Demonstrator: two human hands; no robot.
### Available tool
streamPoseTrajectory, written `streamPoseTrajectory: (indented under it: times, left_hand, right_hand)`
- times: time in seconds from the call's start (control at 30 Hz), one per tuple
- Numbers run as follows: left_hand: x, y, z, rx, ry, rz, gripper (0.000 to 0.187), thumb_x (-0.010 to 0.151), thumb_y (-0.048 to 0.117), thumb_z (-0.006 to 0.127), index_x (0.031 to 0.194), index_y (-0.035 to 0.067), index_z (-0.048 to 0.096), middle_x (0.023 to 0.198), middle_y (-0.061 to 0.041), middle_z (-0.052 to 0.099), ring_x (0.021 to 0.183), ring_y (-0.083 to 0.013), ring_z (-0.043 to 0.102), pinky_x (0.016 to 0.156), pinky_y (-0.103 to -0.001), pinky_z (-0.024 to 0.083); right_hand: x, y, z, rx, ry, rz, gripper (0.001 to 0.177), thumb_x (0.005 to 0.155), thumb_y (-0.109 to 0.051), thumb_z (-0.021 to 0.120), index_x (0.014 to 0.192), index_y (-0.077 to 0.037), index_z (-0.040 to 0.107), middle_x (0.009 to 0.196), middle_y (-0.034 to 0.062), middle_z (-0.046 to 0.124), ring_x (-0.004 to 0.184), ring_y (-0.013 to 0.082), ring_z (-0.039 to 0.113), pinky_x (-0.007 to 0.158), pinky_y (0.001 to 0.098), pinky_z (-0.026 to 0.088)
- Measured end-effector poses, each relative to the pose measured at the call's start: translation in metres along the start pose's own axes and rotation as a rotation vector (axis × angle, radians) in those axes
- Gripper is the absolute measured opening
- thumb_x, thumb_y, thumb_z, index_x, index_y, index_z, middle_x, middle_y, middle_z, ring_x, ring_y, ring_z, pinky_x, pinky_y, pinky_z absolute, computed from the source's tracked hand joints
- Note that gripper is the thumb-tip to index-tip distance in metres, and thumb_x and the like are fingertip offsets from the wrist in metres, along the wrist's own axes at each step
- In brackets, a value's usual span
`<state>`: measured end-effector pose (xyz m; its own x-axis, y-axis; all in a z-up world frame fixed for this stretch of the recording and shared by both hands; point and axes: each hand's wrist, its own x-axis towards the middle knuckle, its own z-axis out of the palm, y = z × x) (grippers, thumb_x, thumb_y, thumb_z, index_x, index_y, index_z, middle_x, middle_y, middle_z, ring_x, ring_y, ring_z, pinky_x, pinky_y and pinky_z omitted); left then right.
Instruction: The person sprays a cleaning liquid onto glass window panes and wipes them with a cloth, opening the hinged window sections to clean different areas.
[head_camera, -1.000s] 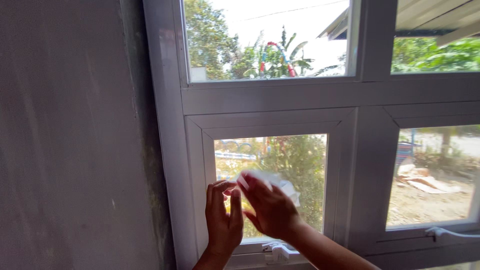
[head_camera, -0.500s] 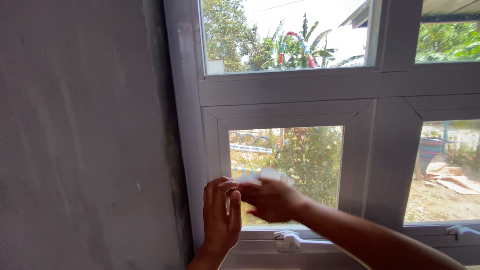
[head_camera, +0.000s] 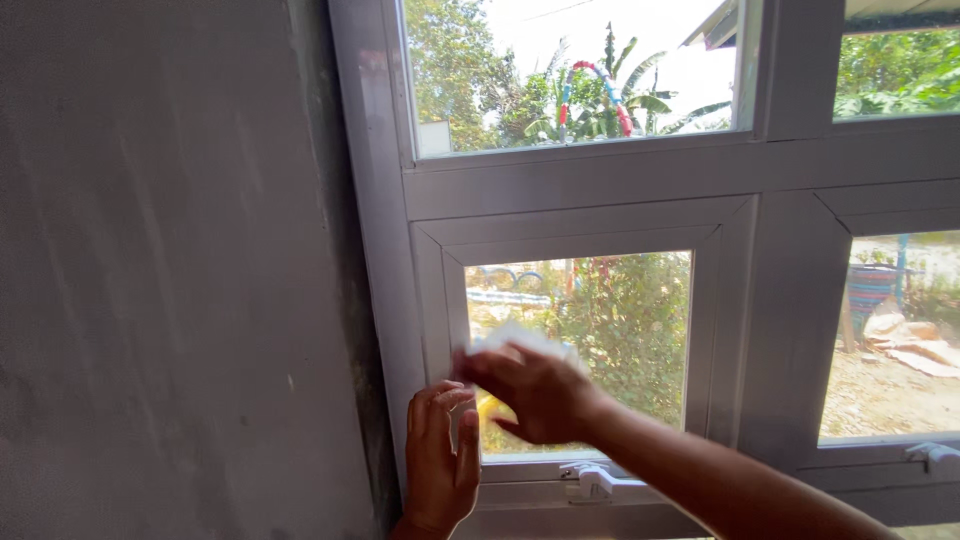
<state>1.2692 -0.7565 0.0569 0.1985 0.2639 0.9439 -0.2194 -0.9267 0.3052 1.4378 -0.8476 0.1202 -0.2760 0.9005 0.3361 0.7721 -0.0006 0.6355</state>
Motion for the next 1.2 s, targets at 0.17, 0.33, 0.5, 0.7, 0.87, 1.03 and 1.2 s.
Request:
streamPoseTrajectory:
  times: [0.17,0.33,0.5,0.7,0.87,1.03,1.2]
  left_hand:
    - [0.005,0.006,0.008,-0.018,0.015,0.009,0.022,0.103,0.021,0.053,0.114,0.004,0.062,0.121,-0.017,0.062,0.116,-0.0335,0.06,0.098,-0.043,0.048]
    - [0.01,0.015,0.017,-0.053,-0.007,0.018,0.023,0.104,0.022,0.052,0.115,0.005,0.063,0.121,-0.017,0.062,0.117,-0.0332,0.061,0.1,-0.043,0.048]
    - [0.014,0.018,0.031,-0.057,-0.04,0.041,0.026,0.105,0.025,0.05,0.116,0.004,0.063,0.122,-0.016,0.061,0.12,-0.0325,0.06,0.102,-0.043,0.048]
    - [0.013,0.016,0.059,-0.095,-0.076,0.026,0.026,0.105,0.025,0.051,0.117,0.005,0.063,0.122,-0.015,0.062,0.121,-0.0318,0.06,0.104,-0.043,0.047]
    - [0.015,0.013,0.079,-0.132,-0.051,0.079,0.022,0.104,0.022,0.053,0.114,0.005,0.061,0.12,-0.015,0.063,0.119,-0.0323,0.061,0.105,-0.044,0.047]
    - [0.018,0.017,0.1,-0.166,0.002,0.15,0.019,0.103,0.018,0.055,0.116,0.006,0.06,0.12,-0.015,0.064,0.121,-0.0343,0.06,0.115,-0.049,0.041]
    - [0.021,0.028,0.118,-0.225,-0.023,0.181,0.021,0.1,0.015,0.056,0.118,0.006,0.06,0.12,-0.015,0.062,0.12,-0.0331,0.061,0.125,-0.057,0.027]
  right_hand:
    - [-0.057,-0.046,0.028,0.42,-0.281,-0.122,0.07,0.104,-0.05,0.039,0.161,-0.01,0.031,0.17,0.0071,0.026,0.156,0.0187,0.021,0.121,0.0464,0.021]
    - [-0.056,-0.042,0.027,0.407,-0.472,-0.016,0.068,0.104,-0.051,0.028,0.162,-0.016,0.025,0.171,0.0026,0.018,0.156,0.015,0.016,0.122,0.0459,0.018]
    - [-0.04,0.011,0.014,-0.089,-0.016,-0.037,0.065,0.105,-0.057,0.023,0.158,-0.02,0.029,0.168,-0.0014,0.026,0.155,0.018,0.024,0.124,0.0444,0.019]
    - [-0.031,0.095,-0.034,-0.003,0.052,0.095,0.062,0.104,-0.044,0.047,0.16,-0.024,0.028,0.169,0.0004,0.022,0.153,0.0231,0.024,0.125,0.0502,0.014]
    - [-0.045,0.111,-0.039,-0.05,0.156,0.133,0.068,0.101,-0.045,0.05,0.16,-0.02,0.027,0.168,0.004,0.022,0.152,0.024,0.024,0.124,0.0508,0.014]
    - [-0.096,0.072,0.003,0.01,0.084,0.02,0.07,0.102,-0.05,0.042,0.161,-0.017,0.024,0.168,0.0007,0.024,0.154,0.0169,0.02,0.124,0.0492,0.009]
    - [-0.157,0.025,0.037,0.391,-0.421,0.069,0.065,0.108,-0.053,0.027,0.164,-0.02,0.019,0.172,-0.0004,0.017,0.157,0.0161,0.009,0.125,0.0487,0.002]
